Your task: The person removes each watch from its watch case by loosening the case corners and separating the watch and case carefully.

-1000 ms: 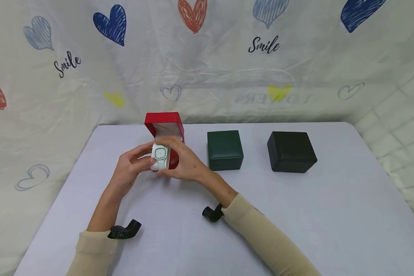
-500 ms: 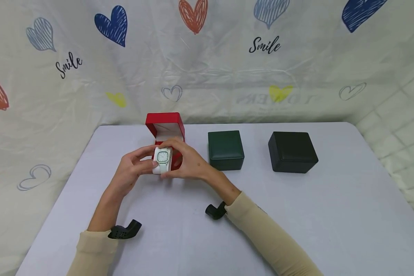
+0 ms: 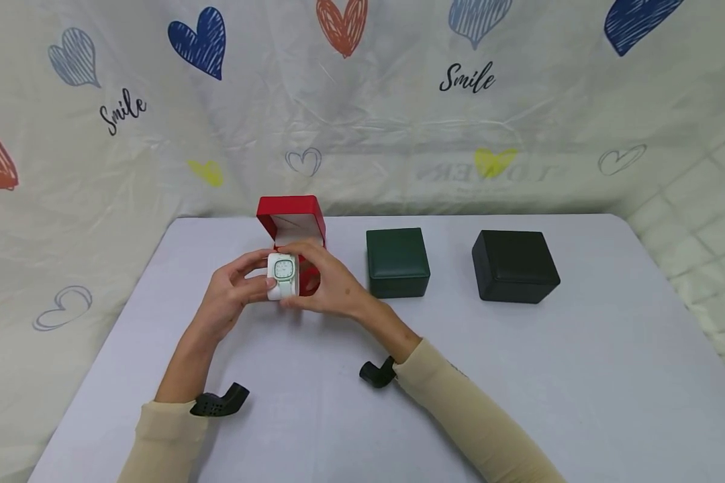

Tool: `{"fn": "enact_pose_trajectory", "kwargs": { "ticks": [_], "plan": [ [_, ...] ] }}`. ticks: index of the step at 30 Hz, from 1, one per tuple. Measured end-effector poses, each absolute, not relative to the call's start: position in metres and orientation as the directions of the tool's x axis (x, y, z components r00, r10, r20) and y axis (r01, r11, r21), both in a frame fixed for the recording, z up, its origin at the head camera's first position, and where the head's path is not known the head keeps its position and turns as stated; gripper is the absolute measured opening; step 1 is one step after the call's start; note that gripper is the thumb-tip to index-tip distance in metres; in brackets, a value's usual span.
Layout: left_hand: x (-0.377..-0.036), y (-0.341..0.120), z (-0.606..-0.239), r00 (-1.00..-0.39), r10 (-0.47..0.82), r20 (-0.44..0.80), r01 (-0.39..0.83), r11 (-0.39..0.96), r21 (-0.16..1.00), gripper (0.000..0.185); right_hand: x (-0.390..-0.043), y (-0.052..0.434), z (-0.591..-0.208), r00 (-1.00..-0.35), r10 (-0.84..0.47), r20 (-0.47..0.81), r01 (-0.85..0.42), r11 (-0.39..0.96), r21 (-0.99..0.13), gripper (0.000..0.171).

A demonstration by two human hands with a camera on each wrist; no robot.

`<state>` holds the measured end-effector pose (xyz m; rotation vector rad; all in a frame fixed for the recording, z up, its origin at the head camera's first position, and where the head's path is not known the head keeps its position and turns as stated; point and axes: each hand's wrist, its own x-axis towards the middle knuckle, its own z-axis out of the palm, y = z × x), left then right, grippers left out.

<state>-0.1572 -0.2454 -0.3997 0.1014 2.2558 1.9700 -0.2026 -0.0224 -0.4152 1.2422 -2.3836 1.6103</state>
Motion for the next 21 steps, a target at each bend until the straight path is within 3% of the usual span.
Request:
{"fn": "enact_pose_trajectory", "kwargs": {
  "ticks": [7, 21],
  "plan": [
    [-0.1574, -0.2433, -0.4027, -0.988, 0.147, -0.05, -0.033, 0.113, 0.993, 0.057, -0.1988, -0.0259, -0.4185, -0.69, -0.556, 0.464, -0.634, 0.153, -0.758, 0.074],
    [-0.1594, -0.2384, -0.4061, -0.988, 0.137, -0.064, -0.043, 0.154, 0.987, 0.06, -0.1984, -0.0232, -0.4196, -0.698, -0.563, 0.444, -0.623, 0.17, -0.764, 0.072]
  ]
}}
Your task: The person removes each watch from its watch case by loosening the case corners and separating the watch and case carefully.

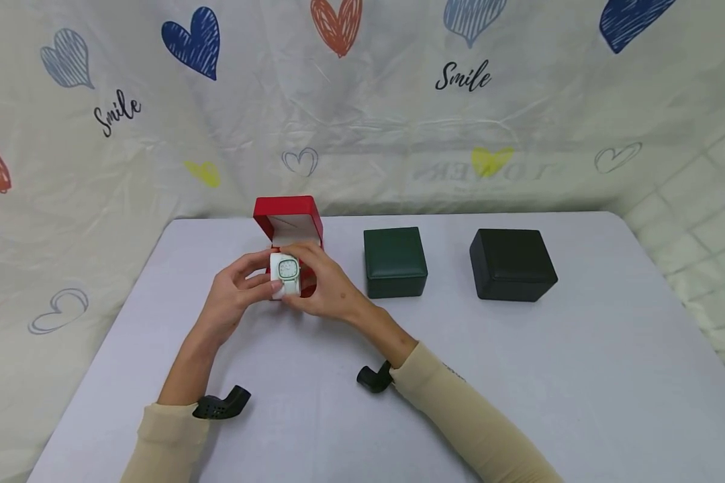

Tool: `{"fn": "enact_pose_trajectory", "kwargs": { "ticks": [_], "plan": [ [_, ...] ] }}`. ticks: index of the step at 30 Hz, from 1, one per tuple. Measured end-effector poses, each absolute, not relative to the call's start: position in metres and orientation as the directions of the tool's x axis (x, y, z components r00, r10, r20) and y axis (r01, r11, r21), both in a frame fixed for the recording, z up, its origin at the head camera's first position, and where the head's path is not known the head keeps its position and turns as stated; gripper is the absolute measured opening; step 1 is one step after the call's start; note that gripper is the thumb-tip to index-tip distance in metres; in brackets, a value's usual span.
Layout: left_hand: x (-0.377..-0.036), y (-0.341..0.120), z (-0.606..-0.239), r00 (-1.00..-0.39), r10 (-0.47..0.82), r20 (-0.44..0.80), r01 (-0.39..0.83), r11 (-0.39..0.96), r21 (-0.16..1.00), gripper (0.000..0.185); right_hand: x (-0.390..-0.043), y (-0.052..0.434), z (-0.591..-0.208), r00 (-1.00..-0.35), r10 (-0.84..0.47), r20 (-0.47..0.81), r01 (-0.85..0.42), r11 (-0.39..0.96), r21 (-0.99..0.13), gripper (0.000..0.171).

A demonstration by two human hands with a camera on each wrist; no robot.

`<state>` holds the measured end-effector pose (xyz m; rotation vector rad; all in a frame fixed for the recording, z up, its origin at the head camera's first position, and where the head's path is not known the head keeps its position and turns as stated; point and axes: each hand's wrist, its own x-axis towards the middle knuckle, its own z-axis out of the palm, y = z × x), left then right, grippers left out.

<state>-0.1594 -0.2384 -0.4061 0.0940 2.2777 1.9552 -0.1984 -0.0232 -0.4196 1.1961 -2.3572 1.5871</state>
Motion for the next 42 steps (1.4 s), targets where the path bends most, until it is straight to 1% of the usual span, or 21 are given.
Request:
{"fn": "enact_pose_trajectory", "kwargs": {
  "ticks": [7, 13, 36, 42],
  "plan": [
    [-0.1612, -0.2367, -0.4069, -0.99, 0.131, -0.056, -0.037, 0.143, 0.989, 0.058, -0.1961, -0.0205, -0.4168, -0.712, -0.569, 0.412, -0.607, 0.202, -0.769, 0.075],
    [-0.1609, -0.2365, -0.4084, -0.99, 0.121, -0.068, -0.049, 0.16, 0.986, 0.059, -0.1953, -0.0194, -0.4179, -0.72, -0.58, 0.381, -0.581, 0.203, -0.788, 0.077],
    [-0.158, -0.2375, -0.4095, -0.983, 0.16, -0.088, -0.057, 0.187, 0.981, 0.057, -0.1997, -0.0149, -0.423, -0.695, -0.602, 0.392, -0.585, 0.157, -0.796, 0.075],
    [-0.1583, -0.2389, -0.4057, -0.984, 0.161, -0.08, -0.054, 0.159, 0.986, 0.054, -0.2012, -0.0194, -0.4221, -0.691, -0.598, 0.405, -0.589, 0.143, -0.795, 0.072]
  ]
}}
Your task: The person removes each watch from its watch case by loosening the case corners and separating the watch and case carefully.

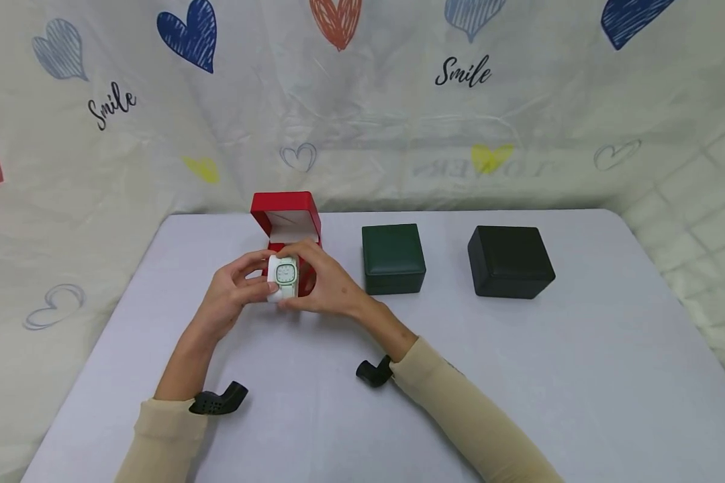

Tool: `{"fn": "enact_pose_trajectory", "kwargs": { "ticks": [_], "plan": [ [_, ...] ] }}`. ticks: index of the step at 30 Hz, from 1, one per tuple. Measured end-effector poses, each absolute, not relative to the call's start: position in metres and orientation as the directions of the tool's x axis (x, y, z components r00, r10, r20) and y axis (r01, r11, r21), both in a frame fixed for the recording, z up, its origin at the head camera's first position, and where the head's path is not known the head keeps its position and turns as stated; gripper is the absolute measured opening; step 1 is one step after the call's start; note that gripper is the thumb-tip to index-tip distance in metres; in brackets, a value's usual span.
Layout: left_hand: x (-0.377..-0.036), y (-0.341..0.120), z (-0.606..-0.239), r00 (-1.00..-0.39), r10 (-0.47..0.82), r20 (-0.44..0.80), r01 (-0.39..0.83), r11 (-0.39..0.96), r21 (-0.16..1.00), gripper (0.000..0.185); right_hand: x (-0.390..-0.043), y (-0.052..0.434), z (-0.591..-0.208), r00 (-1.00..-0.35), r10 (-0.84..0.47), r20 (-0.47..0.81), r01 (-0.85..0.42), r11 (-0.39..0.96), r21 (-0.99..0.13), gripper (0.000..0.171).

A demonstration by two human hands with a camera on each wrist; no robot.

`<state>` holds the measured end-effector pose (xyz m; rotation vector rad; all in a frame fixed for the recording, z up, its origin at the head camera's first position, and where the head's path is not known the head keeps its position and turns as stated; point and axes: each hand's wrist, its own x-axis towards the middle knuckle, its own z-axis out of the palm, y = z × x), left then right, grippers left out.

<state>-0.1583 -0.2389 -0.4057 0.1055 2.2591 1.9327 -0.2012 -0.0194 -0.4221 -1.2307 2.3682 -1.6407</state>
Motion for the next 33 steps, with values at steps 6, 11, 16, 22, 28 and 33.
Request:
{"fn": "enact_pose_trajectory", "kwargs": {
  "ticks": [6, 11, 16, 22, 28, 33],
  "plan": [
    [-0.1578, -0.2407, -0.4043, -0.982, 0.167, -0.084, -0.058, 0.154, 0.986, 0.056, -0.2003, -0.021, -0.4217, -0.706, -0.59, 0.392, -0.58, 0.163, -0.798, 0.073],
    [-0.1588, -0.2415, -0.4046, -0.983, 0.166, -0.079, -0.052, 0.157, 0.986, 0.056, -0.1996, -0.0213, -0.4211, -0.712, -0.581, 0.394, -0.577, 0.166, -0.8, 0.073],
    [-0.1592, -0.2423, -0.4045, -0.987, 0.15, -0.064, -0.044, 0.135, 0.99, 0.055, -0.1982, -0.0207, -0.4206, -0.716, -0.578, 0.392, -0.568, 0.155, -0.809, 0.072],
    [-0.1589, -0.2425, -0.4043, -0.991, 0.126, -0.049, -0.036, 0.11, 0.993, 0.053, -0.1965, -0.0216, -0.4191, -0.722, -0.573, 0.388, -0.557, 0.148, -0.817, 0.075],
    [-0.1588, -0.2423, -0.4045, -0.991, 0.114, -0.066, -0.055, 0.094, 0.994, 0.055, -0.1964, -0.0218, -0.4188, -0.715, -0.58, 0.39, -0.572, 0.166, -0.803, 0.079],
    [-0.1585, -0.242, -0.4046, -0.991, 0.113, -0.076, -0.064, 0.105, 0.992, 0.056, -0.1965, -0.021, -0.4188, -0.714, -0.588, 0.381, -0.565, 0.162, -0.809, 0.08]
  ]
}}
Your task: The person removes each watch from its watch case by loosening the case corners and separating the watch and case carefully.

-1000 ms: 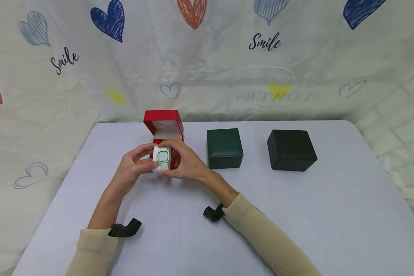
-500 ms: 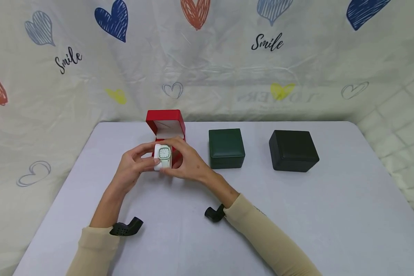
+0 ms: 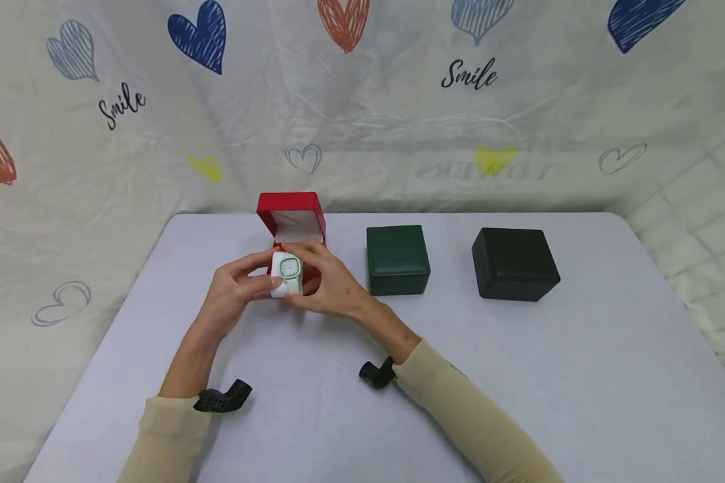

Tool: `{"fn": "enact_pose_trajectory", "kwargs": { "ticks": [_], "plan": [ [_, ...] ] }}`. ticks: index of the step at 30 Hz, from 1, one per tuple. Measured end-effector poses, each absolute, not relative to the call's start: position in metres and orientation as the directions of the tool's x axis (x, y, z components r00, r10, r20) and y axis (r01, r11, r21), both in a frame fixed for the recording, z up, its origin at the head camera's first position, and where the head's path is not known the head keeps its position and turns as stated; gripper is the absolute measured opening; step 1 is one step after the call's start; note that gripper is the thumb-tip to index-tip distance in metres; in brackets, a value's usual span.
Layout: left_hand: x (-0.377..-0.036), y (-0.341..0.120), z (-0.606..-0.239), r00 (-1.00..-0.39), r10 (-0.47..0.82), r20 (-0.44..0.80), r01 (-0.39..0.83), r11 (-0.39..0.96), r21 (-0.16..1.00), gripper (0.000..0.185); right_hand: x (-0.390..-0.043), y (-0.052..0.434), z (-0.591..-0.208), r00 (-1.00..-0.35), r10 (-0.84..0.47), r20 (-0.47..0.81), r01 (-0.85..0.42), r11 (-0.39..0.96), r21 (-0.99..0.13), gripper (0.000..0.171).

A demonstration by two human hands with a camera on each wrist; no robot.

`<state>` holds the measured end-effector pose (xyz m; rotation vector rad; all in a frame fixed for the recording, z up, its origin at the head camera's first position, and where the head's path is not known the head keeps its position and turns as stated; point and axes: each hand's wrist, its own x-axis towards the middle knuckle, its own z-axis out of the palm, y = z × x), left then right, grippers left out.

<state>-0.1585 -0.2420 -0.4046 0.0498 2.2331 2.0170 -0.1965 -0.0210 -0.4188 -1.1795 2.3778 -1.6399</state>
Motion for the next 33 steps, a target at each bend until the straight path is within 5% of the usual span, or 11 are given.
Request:
{"fn": "enact_pose_trajectory", "kwargs": {
  "ticks": [33],
  "plan": [
    [-0.159, -0.2449, -0.4056, -0.985, 0.133, -0.107, -0.085, 0.159, 0.984, 0.056, -0.2001, -0.0174, -0.4171, -0.704, -0.634, 0.322, -0.491, 0.106, -0.865, 0.075]
  ]
}}
